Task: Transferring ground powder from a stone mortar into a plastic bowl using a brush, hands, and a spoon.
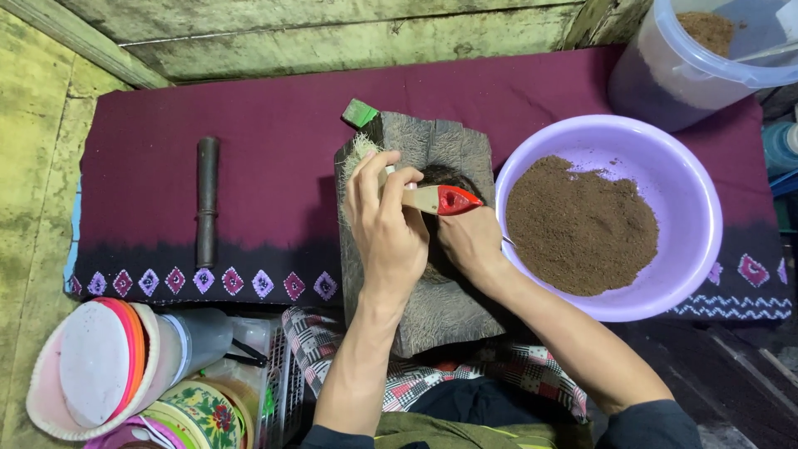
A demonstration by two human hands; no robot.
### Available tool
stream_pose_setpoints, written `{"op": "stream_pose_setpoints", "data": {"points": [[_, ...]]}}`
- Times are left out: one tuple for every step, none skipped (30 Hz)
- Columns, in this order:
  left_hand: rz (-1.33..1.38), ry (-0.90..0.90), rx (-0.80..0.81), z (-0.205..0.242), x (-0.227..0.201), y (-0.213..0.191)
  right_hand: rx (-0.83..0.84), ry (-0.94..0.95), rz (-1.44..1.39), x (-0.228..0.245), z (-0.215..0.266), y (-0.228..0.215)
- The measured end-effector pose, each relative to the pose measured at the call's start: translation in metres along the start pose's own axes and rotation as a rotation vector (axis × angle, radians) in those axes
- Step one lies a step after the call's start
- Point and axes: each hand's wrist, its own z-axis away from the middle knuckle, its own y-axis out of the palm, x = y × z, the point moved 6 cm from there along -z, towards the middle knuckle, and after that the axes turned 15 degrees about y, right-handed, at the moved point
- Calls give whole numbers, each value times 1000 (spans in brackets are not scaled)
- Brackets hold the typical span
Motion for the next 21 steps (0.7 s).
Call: {"op": "stream_pose_setpoints", "data": {"points": [[-2, -3, 2, 0, 1, 0, 3, -2, -1, 1, 4, -15], [0, -2, 7, 1, 2, 0, 51, -27, -37, 2, 10, -28], [2, -1, 12, 1, 2, 1, 100, -52, -72, 3, 15, -41], [4, 0, 15, 0, 0, 0, 101, -48, -72, 0, 21, -56], [25, -11, 21, -1, -1, -1, 207, -70, -41, -1, 27, -65], [41, -28, 29, 0, -2, -3, 317, -99, -11, -1, 37, -75], [39, -33, 33, -1, -2, -3, 322, -102, -12, 0, 44, -77], [43, -31, 22, -1, -2, -3, 310, -99, -7, 0, 50, -81], [47, -28, 11, -2, -2, -3, 298, -97, -1, -1, 57, -84], [47, -25, 7, -3, -2, -4, 293, -96, 0, -2, 59, -83], [49, -25, 3, -5, -3, -4, 321, -78, -40, -4, 61, -81], [51, -29, 4, -3, -4, -6, 356, -62, -82, -5, 67, -78], [49, -31, 7, -4, -5, -6, 359, -63, -84, -5, 67, -77], [53, -32, 9, -4, -5, -6, 368, -62, -108, -5, 67, -76], [57, -33, 12, -4, -6, -7, 376, -60, -132, -5, 67, -76], [59, -31, 14, -5, -7, -7, 376, -57, -134, -6, 67, -76], [56, -30, 15, -5, -7, -8, 381, -57, -137, -6, 67, -76], [52, -29, 14, -6, -8, -8, 384, -58, -140, -7, 67, -77], [53, -27, 13, -6, -7, -8, 382, -57, -140, -7, 66, -80], [49, -28, 16, -5, -7, -7, 386, -43, -137, -8, 66, -83], [46, -30, 19, -4, -6, -7, 390, -30, -135, -9, 66, -86]]}}
